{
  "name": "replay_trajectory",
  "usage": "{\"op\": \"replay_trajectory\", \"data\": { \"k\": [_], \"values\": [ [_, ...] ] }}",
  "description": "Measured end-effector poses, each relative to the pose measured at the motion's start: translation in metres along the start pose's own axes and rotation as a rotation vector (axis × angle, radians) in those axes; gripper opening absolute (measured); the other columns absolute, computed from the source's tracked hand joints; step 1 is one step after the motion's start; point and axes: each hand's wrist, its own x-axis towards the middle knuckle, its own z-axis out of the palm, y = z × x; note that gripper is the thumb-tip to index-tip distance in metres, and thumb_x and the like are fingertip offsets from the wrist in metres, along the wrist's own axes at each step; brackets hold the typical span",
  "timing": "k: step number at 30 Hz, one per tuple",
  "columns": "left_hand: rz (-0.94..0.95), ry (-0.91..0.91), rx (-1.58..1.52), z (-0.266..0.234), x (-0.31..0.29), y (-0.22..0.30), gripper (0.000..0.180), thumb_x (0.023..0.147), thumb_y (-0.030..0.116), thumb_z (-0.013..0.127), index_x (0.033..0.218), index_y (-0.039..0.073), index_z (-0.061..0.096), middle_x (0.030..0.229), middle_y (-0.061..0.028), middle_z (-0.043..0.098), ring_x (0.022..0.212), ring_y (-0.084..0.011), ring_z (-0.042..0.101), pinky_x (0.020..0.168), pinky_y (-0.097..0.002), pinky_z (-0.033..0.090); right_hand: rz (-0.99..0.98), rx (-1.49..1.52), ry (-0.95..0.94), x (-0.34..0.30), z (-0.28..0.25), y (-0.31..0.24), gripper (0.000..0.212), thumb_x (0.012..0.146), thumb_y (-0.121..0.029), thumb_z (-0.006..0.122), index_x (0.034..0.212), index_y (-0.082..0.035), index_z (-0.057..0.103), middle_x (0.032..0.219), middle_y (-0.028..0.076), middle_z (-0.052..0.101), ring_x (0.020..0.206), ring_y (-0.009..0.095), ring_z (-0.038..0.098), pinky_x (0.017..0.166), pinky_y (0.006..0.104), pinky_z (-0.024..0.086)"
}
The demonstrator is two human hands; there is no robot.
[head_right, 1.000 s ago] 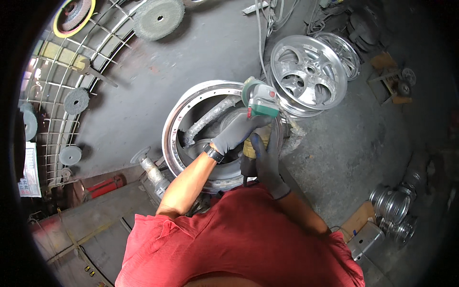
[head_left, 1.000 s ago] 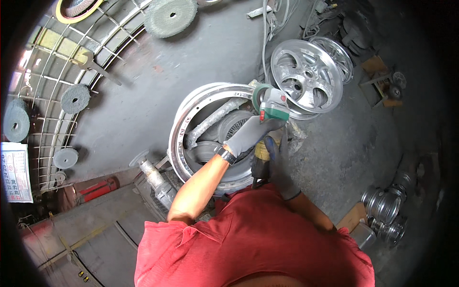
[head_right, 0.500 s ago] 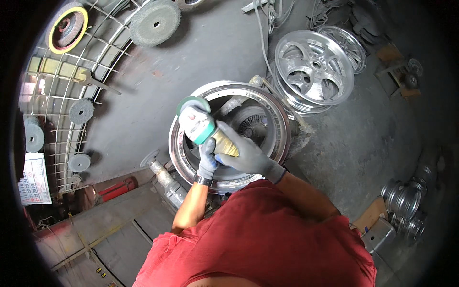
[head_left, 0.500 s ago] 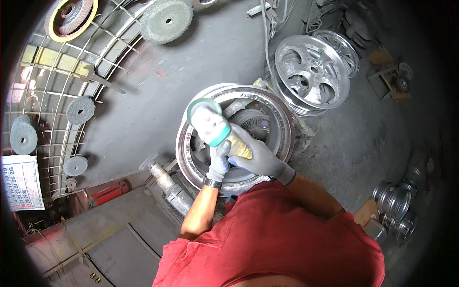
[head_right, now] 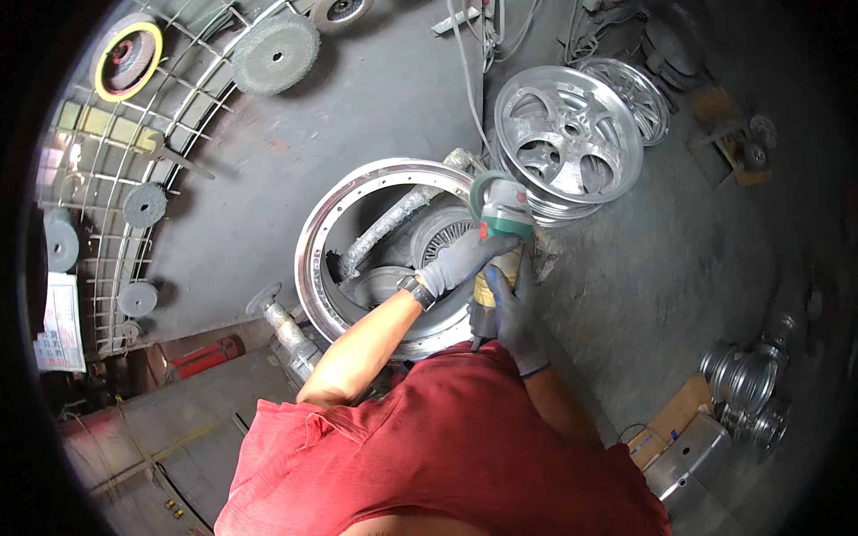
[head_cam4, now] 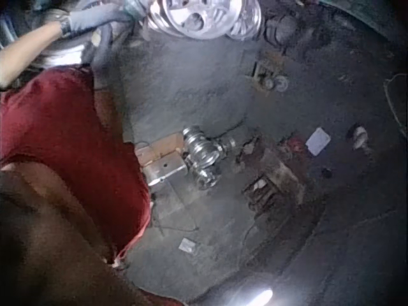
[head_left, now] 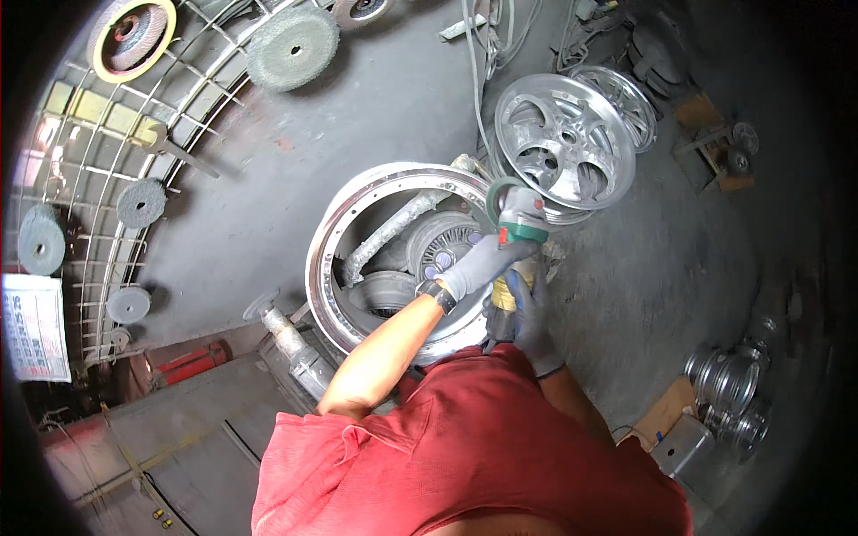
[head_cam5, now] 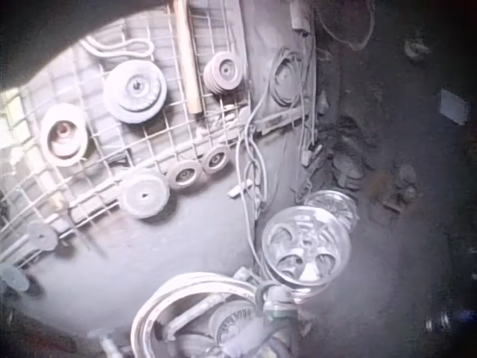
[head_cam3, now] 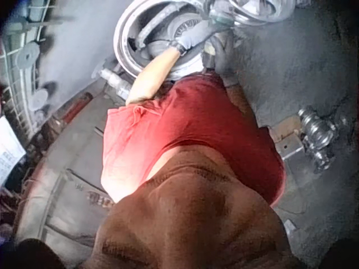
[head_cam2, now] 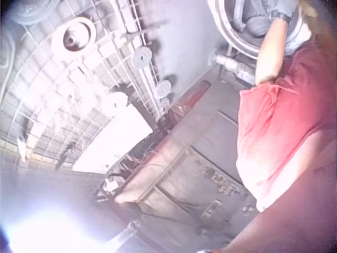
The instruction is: The person uses a handheld electric polisher to smooth and shine the surface of a silver car wheel. They systematically move the tool across the rim and spokes, rotating the wheel to access different areas.
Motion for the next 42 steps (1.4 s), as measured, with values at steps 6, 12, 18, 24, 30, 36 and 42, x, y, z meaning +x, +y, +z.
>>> {"op": "replay_trajectory", "data": {
  "k": [6,12,18,24,30,36,42],
  "values": [
    [0.391,0.963,0.662,-0.017,-0.086,0.030,0.017,0.092,0.017,0.077,0.103,0.005,0.074,0.096,-0.0135,0.075,0.092,-0.0308,0.072,0.088,-0.0404,0.056,0.000,0.146,-0.049,-0.012,-0.021,-0.041,0.038,0.104,-0.016,0.065,0.137,-0.002,0.053,0.105,0.012,0.069,0.079,0.020,0.072,0.066,0.0357,0.062],
    [0.074,1.431,1.153,-0.128,-0.202,0.012,0.052,0.091,0.033,0.079,0.128,0.002,0.059,0.119,-0.0236,0.063,0.108,-0.0428,0.064,0.093,-0.0494,0.051,-0.233,-0.094,-0.115,0.001,-0.069,-0.102,0.059,0.098,-0.008,0.068,0.152,-0.002,0.044,0.129,0.013,0.065,0.108,0.023,0.070,0.094,0.0363,0.058],
    [-0.139,1.404,0.862,-0.126,-0.211,-0.019,0.047,0.096,0.050,0.071,0.095,0.004,0.062,0.089,-0.0225,0.071,0.088,-0.0453,0.070,0.078,-0.0499,0.055,-0.298,-0.228,-0.225,0.022,-0.076,-0.161,0.067,0.094,-0.018,0.070,0.151,0.000,0.041,0.119,0.016,0.065,0.089,0.026,0.071,0.079,0.0390,0.061],
    [-0.261,1.623,0.575,-0.081,-0.234,-0.064,0.038,0.098,0.042,0.071,0.103,0.004,0.070,0.095,-0.0241,0.074,0.092,-0.0428,0.073,0.080,-0.0467,0.056,-0.286,-0.259,-0.393,0.016,-0.041,-0.184,0.063,0.090,-0.022,0.071,0.142,0.004,0.048,0.103,0.019,0.068,0.082,0.027,0.070,0.072,0.0402,0.060],
    [-0.114,1.906,0.416,-0.031,-0.239,-0.135,0.035,0.095,0.024,0.078,0.115,0.000,0.063,0.094,-0.0151,0.069,0.084,-0.0262,0.066,0.082,-0.0397,0.054,-0.136,-0.165,-0.499,0.014,0.017,-0.162,0.071,0.083,-0.019,0.073,0.145,0.003,0.047,0.114,0.020,0.069,0.083,0.029,0.071,0.069,0.0417,0.062],
    [0.171,1.645,0.144,0.024,-0.242,-0.030,0.031,0.100,0.012,0.067,0.127,-0.001,0.061,0.125,-0.0156,0.062,0.112,-0.0244,0.063,0.094,-0.0397,0.053,0.068,-0.420,-0.639,0.007,0.097,-0.116,0.091,0.090,-0.007,0.077,0.165,-0.010,0.026,0.118,0.018,0.068,0.076,0.020,0.072,0.065,0.0331,0.064],
    [0.761,0.787,-1.174,0.041,-0.206,-0.027,0.058,0.112,0.043,0.048,0.157,0.006,0.042,0.147,-0.0122,0.060,0.133,-0.0262,0.061,0.113,-0.0463,0.048,-0.238,-1.042,-1.046,-0.019,0.177,-0.074,0.106,0.087,-0.024,0.078,0.169,-0.002,0.015,0.159,0.030,0.046,0.148,0.039,0.048,0.119,0.0426,0.039]
  ]
}}
